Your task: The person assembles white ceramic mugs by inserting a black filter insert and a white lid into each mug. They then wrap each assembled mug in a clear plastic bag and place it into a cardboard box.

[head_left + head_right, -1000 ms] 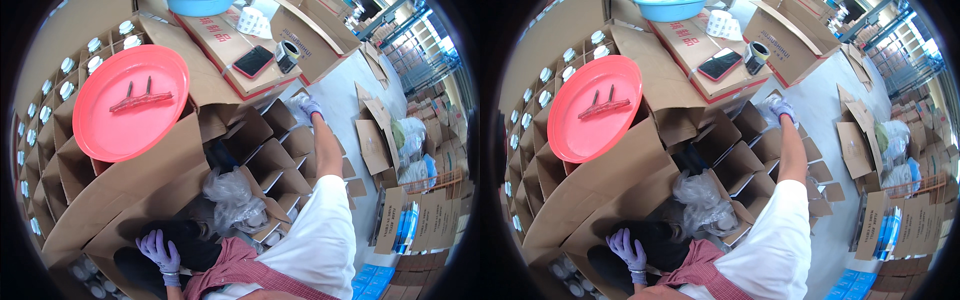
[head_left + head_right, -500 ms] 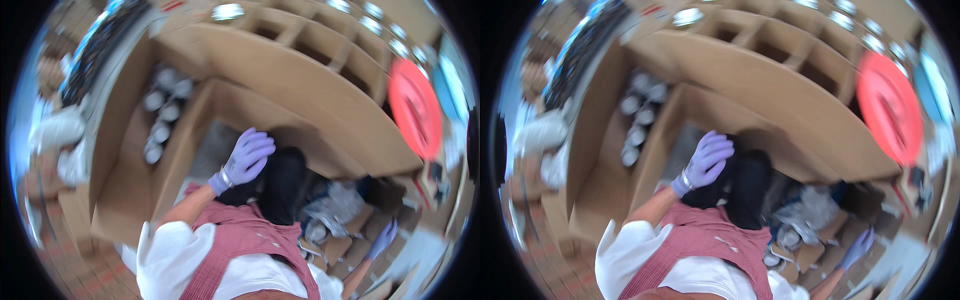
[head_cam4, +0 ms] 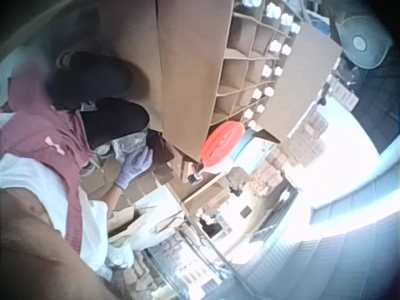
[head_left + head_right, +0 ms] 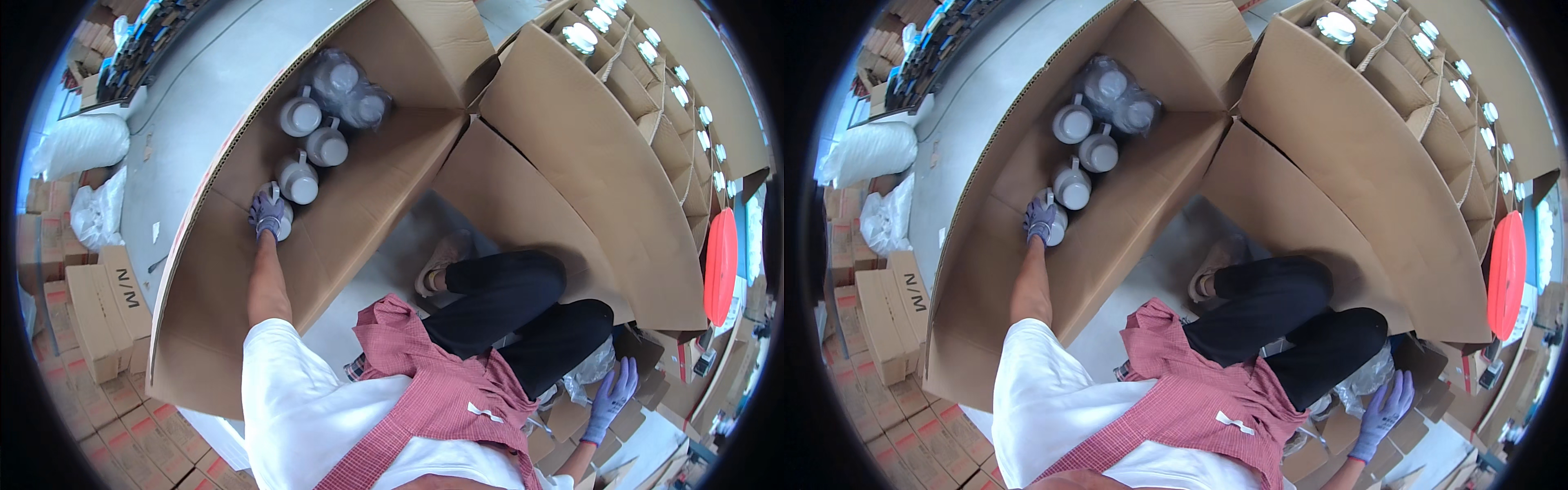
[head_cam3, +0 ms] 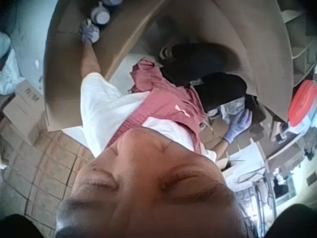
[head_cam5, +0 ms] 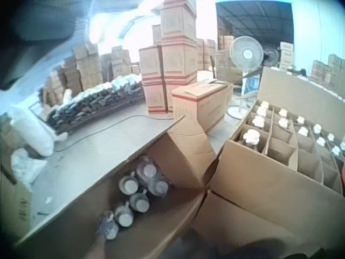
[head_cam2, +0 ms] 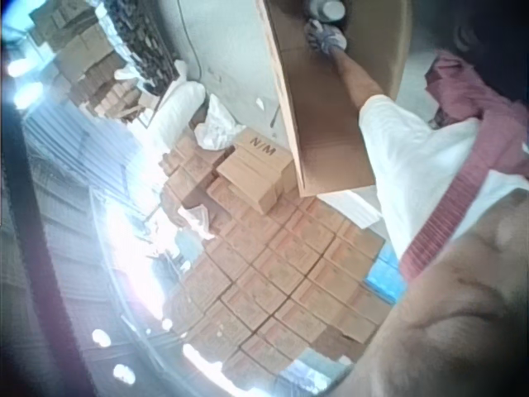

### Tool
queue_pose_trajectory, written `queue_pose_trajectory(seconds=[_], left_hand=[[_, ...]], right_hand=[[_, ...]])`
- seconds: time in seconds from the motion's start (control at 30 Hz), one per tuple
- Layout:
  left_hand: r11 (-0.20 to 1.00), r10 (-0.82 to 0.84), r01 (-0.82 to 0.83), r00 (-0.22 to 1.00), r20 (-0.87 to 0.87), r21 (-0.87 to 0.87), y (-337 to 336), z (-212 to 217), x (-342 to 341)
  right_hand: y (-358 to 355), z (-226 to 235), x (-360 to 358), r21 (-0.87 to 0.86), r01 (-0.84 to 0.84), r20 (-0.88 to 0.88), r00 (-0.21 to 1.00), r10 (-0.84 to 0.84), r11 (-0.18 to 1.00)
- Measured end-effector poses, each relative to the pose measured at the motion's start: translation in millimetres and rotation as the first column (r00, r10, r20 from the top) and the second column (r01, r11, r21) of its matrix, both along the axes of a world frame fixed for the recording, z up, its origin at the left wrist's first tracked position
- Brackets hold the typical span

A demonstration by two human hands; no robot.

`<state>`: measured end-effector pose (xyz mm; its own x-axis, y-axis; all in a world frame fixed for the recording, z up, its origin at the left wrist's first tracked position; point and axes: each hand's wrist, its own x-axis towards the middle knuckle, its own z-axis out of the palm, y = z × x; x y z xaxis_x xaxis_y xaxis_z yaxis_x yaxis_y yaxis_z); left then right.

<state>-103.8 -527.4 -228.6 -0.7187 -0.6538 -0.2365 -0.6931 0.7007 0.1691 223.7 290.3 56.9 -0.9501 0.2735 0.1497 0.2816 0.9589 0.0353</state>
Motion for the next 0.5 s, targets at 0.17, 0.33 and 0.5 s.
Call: queue_pose_trajectory(seconds=[0.17, 0.33, 0.5], left_hand=[[0.988, -0.141, 0.135, 0.986, 0.09, 0.068, -28, -49, -25], [0.96, -0.244, 0.271, 0.934, 0.262, -0.072, -13, -23, -23], [0.988, -0.044, 0.086, 0.955, 0.293, -0.132, -18, -1, 23]], right_hand=[[-26, 16, -20, 0.056, -0.025, 0.092, 0.996, 0.02, 0.998], [-67, 16, -47, -0.01, -0.073, 0.048, 0.996, 0.074, 0.997], [-136, 20, -109, -0.108, -0.32, -0.096, 0.946, 0.311, 0.941]])
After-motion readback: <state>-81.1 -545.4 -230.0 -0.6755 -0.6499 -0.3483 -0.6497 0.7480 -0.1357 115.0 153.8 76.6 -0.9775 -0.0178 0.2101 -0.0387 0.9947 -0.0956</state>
